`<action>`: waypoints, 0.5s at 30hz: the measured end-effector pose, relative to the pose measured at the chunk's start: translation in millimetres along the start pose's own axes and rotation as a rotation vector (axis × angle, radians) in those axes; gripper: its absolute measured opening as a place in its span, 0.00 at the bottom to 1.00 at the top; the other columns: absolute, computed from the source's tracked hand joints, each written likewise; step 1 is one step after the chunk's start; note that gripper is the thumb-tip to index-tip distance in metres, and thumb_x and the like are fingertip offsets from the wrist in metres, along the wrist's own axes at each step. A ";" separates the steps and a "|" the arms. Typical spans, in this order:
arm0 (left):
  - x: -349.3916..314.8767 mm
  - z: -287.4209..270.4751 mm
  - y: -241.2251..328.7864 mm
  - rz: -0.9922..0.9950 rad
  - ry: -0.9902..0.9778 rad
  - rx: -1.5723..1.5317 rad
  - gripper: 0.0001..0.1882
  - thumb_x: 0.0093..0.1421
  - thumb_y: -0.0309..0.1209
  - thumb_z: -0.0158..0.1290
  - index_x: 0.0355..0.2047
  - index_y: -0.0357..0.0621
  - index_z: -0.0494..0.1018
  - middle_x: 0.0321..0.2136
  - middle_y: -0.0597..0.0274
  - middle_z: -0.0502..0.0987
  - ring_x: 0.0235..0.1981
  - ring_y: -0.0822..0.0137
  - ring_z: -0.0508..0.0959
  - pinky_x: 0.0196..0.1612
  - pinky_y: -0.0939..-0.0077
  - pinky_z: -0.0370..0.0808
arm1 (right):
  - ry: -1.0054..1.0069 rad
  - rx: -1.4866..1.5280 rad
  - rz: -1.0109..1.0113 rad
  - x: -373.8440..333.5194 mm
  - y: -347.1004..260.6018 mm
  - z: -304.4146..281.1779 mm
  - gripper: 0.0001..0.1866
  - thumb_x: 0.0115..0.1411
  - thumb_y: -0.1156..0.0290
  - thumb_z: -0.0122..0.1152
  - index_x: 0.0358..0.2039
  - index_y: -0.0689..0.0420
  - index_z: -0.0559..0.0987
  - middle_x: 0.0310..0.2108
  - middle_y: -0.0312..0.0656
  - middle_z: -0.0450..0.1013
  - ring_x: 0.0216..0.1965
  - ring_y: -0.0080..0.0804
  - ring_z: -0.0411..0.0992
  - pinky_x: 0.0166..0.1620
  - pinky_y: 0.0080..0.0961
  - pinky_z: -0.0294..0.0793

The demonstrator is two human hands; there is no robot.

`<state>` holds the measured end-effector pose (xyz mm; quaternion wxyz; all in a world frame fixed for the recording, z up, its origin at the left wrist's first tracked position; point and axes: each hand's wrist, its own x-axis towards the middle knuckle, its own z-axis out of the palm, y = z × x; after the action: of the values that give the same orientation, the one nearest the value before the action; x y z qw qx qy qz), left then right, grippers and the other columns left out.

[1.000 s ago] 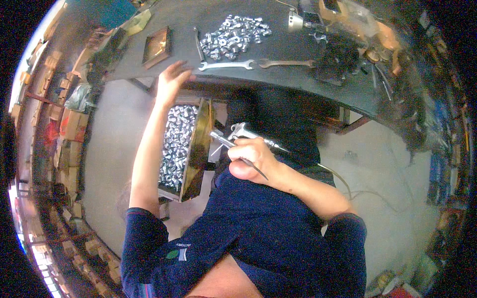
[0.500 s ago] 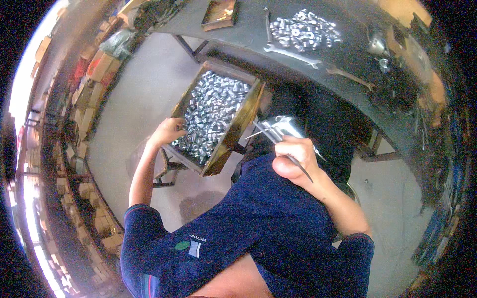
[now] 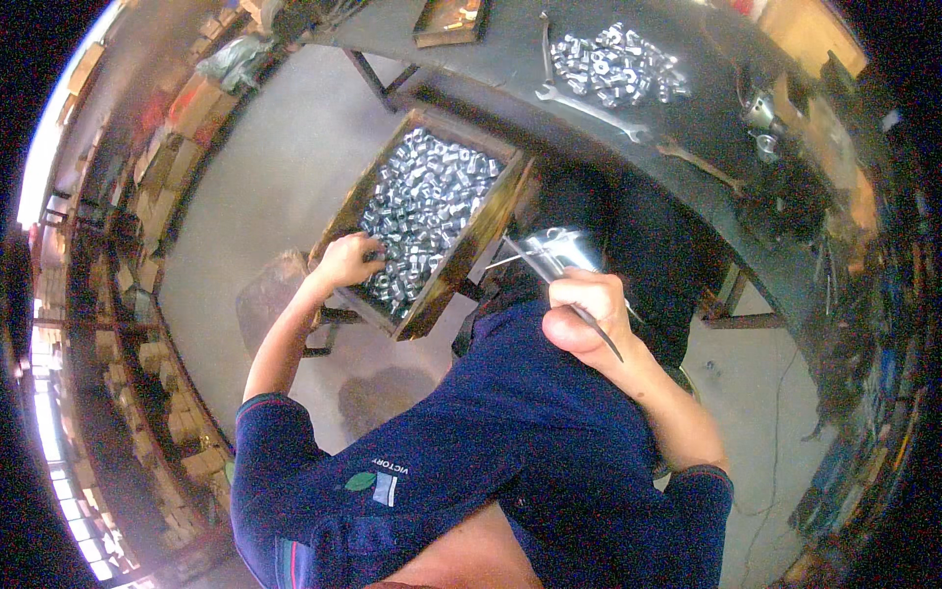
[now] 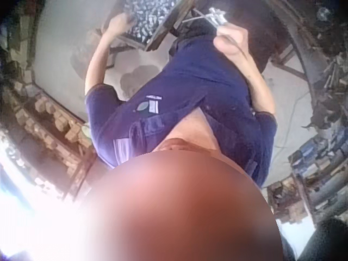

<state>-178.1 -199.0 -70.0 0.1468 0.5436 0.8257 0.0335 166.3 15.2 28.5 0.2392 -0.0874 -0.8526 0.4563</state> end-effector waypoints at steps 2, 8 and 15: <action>-5.6 -0.8 1.6 0.017 0.021 0.010 0.16 0.44 0.39 0.60 0.33 0.49 0.77 0.30 0.53 0.74 0.34 0.51 0.76 0.37 0.59 0.73 | -0.019 0.019 -0.007 0.8 -3.0 -2.8 0.10 0.39 0.72 0.56 0.12 0.59 0.64 0.14 0.43 0.59 0.15 0.38 0.60 0.20 0.31 0.56; -16.6 -3.1 8.0 0.006 0.167 0.031 0.11 0.42 0.35 0.61 0.28 0.48 0.77 0.28 0.58 0.75 0.29 0.54 0.77 0.33 0.63 0.74 | -0.006 0.007 -0.028 0.6 -4.4 -4.4 0.11 0.39 0.71 0.57 0.13 0.59 0.64 0.14 0.43 0.59 0.16 0.37 0.60 0.21 0.31 0.56; -14.7 -40.8 60.8 -0.063 0.163 -1.212 0.10 0.52 0.28 0.60 0.28 0.36 0.70 0.20 0.60 0.76 0.23 0.67 0.78 0.31 0.73 0.72 | -0.078 0.001 -0.042 4.6 -2.2 3.9 0.13 0.39 0.68 0.57 0.12 0.58 0.63 0.14 0.43 0.58 0.15 0.39 0.59 0.20 0.30 0.55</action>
<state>-130.2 -183.4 -14.9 0.3672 0.3346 0.6840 0.5342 160.5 12.7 30.0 0.2152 -0.0516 -0.8627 0.4546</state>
